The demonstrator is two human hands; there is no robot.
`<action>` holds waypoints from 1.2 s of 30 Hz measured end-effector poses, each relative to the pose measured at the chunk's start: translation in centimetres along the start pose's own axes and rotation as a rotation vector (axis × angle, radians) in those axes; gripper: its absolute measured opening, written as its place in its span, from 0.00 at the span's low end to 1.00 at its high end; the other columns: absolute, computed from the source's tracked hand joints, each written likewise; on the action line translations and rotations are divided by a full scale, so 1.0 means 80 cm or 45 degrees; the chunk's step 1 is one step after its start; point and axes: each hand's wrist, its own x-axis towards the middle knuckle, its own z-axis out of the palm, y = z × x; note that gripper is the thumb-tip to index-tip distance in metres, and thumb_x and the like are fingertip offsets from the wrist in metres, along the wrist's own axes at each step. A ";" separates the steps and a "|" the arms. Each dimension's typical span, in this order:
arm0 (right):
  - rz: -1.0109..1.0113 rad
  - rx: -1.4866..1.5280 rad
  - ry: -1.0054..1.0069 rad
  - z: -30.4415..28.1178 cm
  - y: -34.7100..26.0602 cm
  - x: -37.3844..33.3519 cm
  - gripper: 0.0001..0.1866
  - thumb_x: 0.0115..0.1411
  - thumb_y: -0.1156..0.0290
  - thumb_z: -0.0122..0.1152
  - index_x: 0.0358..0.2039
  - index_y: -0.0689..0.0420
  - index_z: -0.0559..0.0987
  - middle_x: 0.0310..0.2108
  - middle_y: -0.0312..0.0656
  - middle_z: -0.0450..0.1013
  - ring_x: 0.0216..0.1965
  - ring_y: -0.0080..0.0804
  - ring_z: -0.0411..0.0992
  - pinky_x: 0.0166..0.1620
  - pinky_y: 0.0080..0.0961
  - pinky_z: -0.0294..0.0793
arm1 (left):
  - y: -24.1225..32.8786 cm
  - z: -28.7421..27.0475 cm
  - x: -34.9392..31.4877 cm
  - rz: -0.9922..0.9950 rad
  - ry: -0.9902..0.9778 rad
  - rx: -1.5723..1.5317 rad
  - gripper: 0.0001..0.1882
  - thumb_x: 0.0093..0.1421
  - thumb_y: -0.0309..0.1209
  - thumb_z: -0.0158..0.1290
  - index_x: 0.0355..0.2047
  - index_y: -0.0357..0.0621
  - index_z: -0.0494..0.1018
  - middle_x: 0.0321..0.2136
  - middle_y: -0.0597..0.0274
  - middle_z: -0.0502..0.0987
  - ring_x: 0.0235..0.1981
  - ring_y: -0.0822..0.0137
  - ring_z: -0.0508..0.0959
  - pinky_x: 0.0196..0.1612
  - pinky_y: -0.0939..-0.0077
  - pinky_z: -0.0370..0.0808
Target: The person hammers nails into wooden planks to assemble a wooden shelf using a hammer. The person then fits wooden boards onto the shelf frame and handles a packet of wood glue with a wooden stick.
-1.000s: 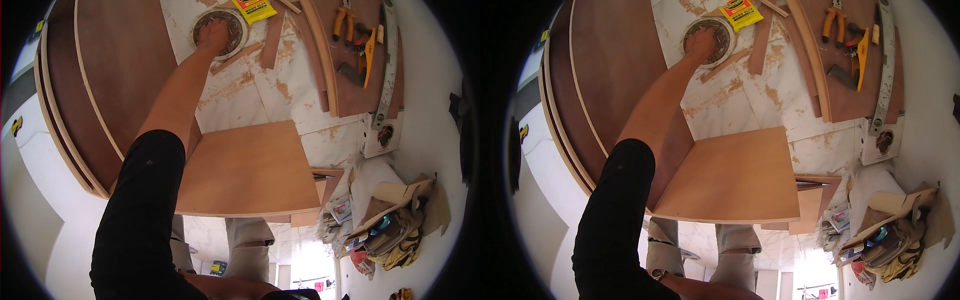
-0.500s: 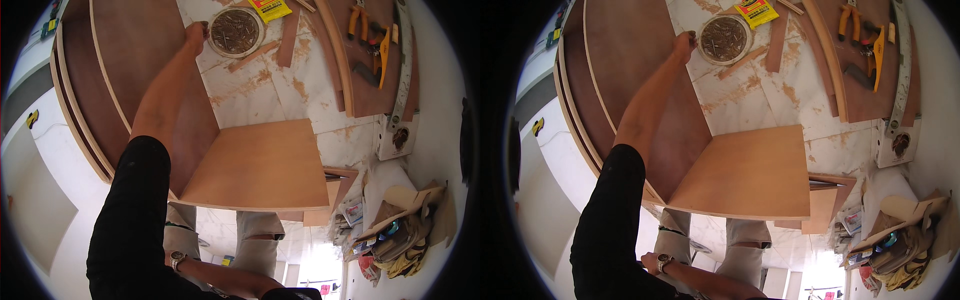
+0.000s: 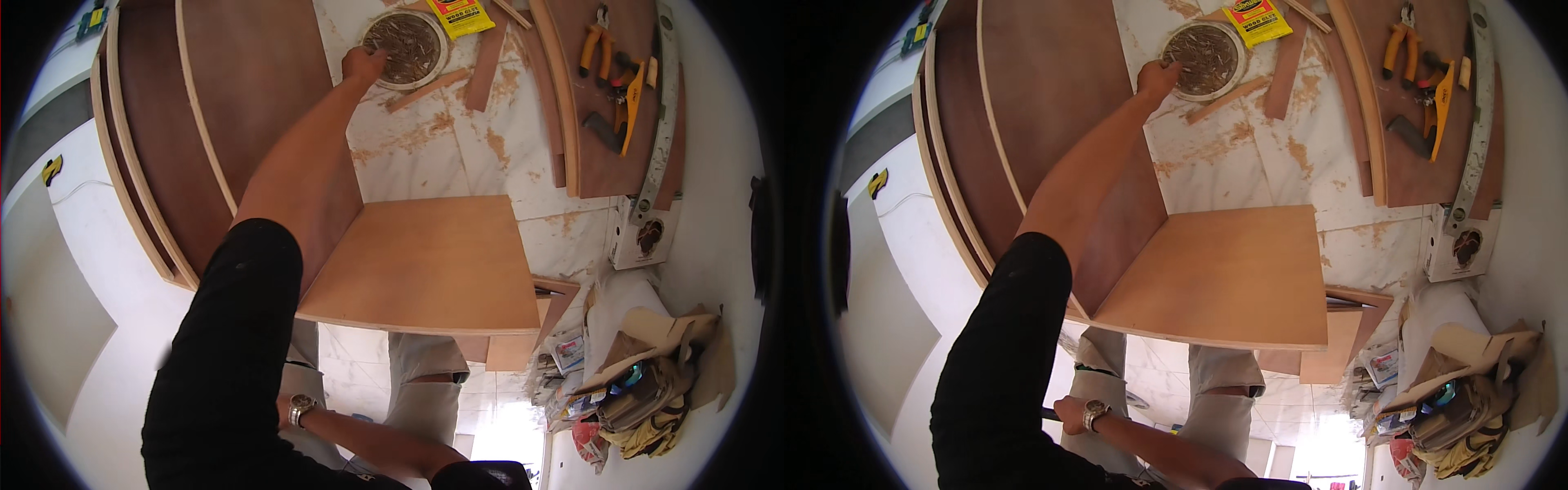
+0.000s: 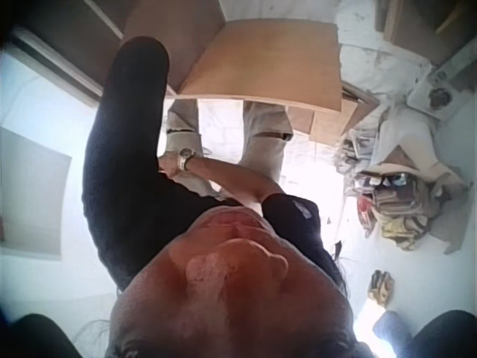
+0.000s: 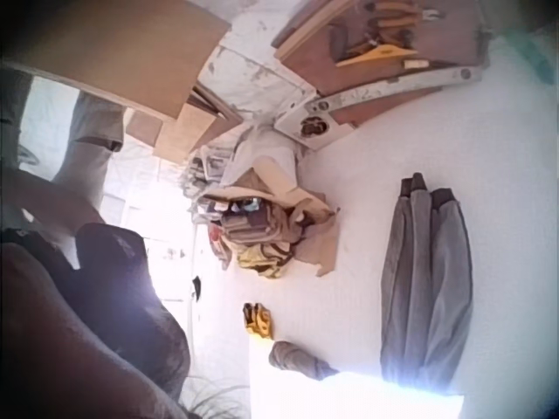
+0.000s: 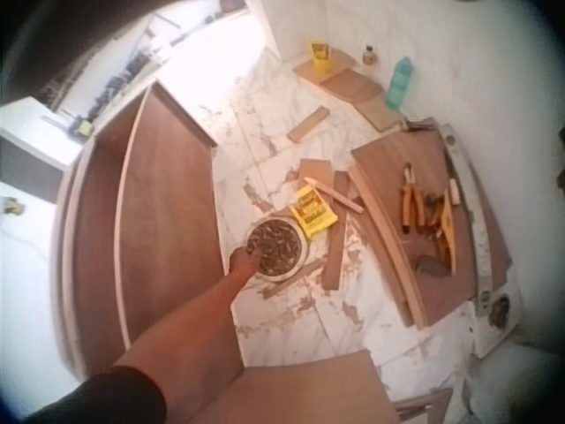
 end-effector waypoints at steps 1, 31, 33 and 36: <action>-0.187 -0.107 0.156 0.089 0.087 0.070 0.17 0.47 0.75 0.57 0.38 0.69 0.78 0.39 0.63 0.78 0.45 0.57 0.77 0.48 0.43 0.78 | 0.041 -0.005 -0.027 0.055 -0.055 -0.157 0.22 0.60 0.46 0.58 0.38 0.35 0.79 0.30 0.50 0.81 0.33 0.57 0.80 0.37 0.58 0.76; 0.050 1.215 1.170 0.338 0.125 0.342 0.15 0.65 0.61 0.61 0.44 0.60 0.74 0.42 0.53 0.77 0.40 0.48 0.79 0.45 0.45 0.81 | -0.618 -0.571 -0.933 -0.125 -0.085 -0.773 0.11 0.59 0.39 0.63 0.32 0.45 0.81 0.22 0.54 0.80 0.22 0.56 0.81 0.25 0.64 0.73; 0.066 1.206 1.133 0.343 0.108 0.381 0.11 0.67 0.64 0.59 0.39 0.58 0.74 0.37 0.49 0.77 0.41 0.44 0.79 0.41 0.40 0.83 | -0.656 -0.595 -0.935 -0.321 0.156 -0.966 0.13 0.62 0.37 0.60 0.26 0.41 0.77 0.17 0.62 0.76 0.18 0.69 0.75 0.23 0.72 0.68; 0.138 1.147 1.158 0.315 0.092 0.406 0.10 0.67 0.64 0.59 0.34 0.54 0.71 0.24 0.40 0.69 0.25 0.34 0.74 0.24 0.30 0.78 | -0.731 -0.634 -0.899 -1.074 0.302 -1.410 0.22 0.70 0.46 0.51 0.24 0.43 0.71 0.15 0.73 0.63 0.17 0.81 0.58 0.22 0.81 0.56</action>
